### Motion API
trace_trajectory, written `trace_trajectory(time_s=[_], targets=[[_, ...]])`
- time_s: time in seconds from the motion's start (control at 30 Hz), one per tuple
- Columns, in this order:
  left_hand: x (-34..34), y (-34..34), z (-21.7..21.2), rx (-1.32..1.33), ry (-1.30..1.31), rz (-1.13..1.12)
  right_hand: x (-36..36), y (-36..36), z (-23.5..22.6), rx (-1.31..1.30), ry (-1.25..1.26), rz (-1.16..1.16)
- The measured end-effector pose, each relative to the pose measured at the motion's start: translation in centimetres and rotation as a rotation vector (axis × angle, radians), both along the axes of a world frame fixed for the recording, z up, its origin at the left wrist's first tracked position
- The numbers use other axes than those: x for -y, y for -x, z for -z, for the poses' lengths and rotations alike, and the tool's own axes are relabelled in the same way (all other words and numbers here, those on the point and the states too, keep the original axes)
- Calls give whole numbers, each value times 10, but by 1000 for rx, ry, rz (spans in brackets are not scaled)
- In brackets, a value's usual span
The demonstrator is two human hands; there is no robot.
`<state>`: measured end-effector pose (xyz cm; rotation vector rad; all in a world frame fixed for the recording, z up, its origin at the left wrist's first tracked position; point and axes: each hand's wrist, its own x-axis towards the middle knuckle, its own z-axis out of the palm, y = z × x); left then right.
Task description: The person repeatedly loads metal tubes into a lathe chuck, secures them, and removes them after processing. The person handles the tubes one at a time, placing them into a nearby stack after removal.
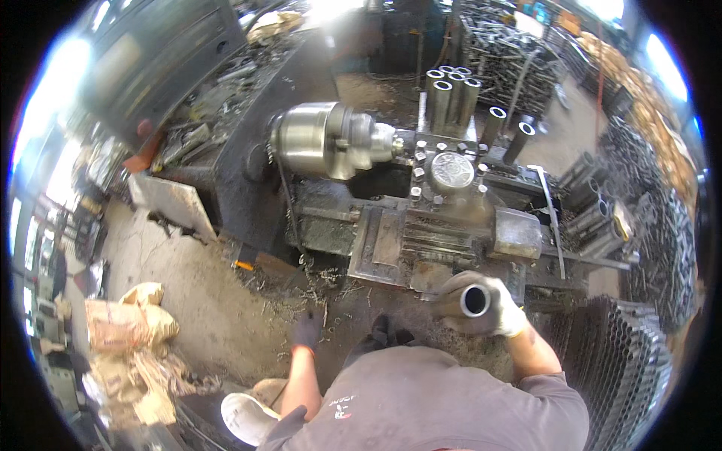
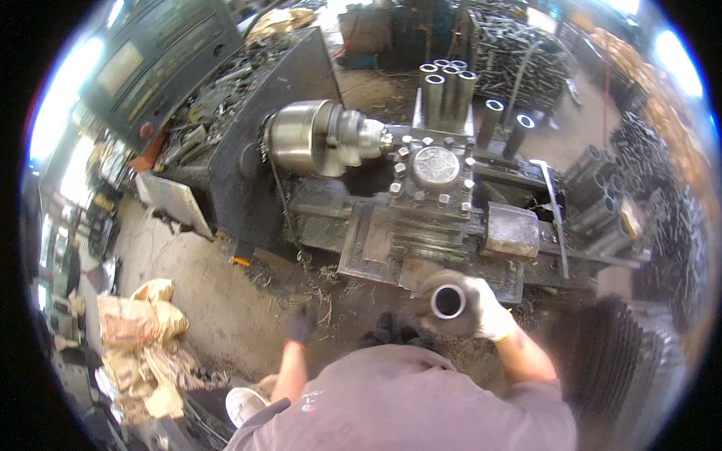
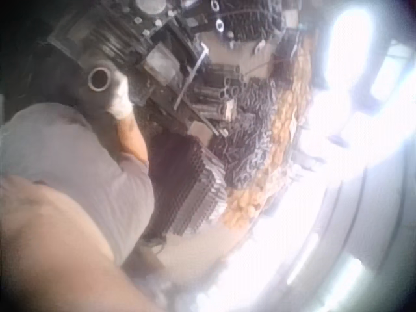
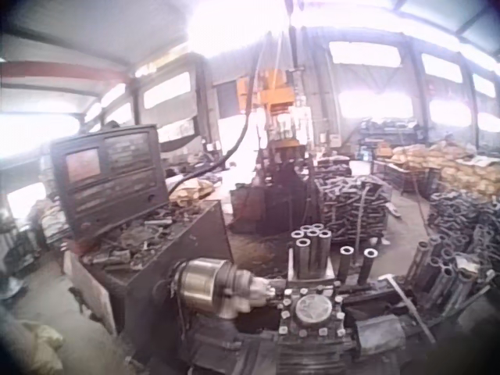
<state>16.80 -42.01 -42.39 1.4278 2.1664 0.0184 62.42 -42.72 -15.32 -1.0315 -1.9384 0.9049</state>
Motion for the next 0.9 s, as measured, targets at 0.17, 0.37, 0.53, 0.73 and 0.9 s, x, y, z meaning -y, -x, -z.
trace_trajectory(time_s=[0.17, 0.37, 0.53, 0.73, 0.9], targets=[[330, 49, 135, 114, 342, -217, 3, 28, 45, 34, 188, -105], [528, 54, 169, 172, 368, -682, 25, 94, 62, 125, 154, -261], [530, 9, 147, 348, -38, -1035, 70, 220, 70, 363, 137, -677], [629, -28, 120, 409, -236, -1192, 208, 405, 75, 326, -110, -1312], [766, -139, 187, 106, -309, -1957, 348, 499, 65, 414, -200, -1749]])
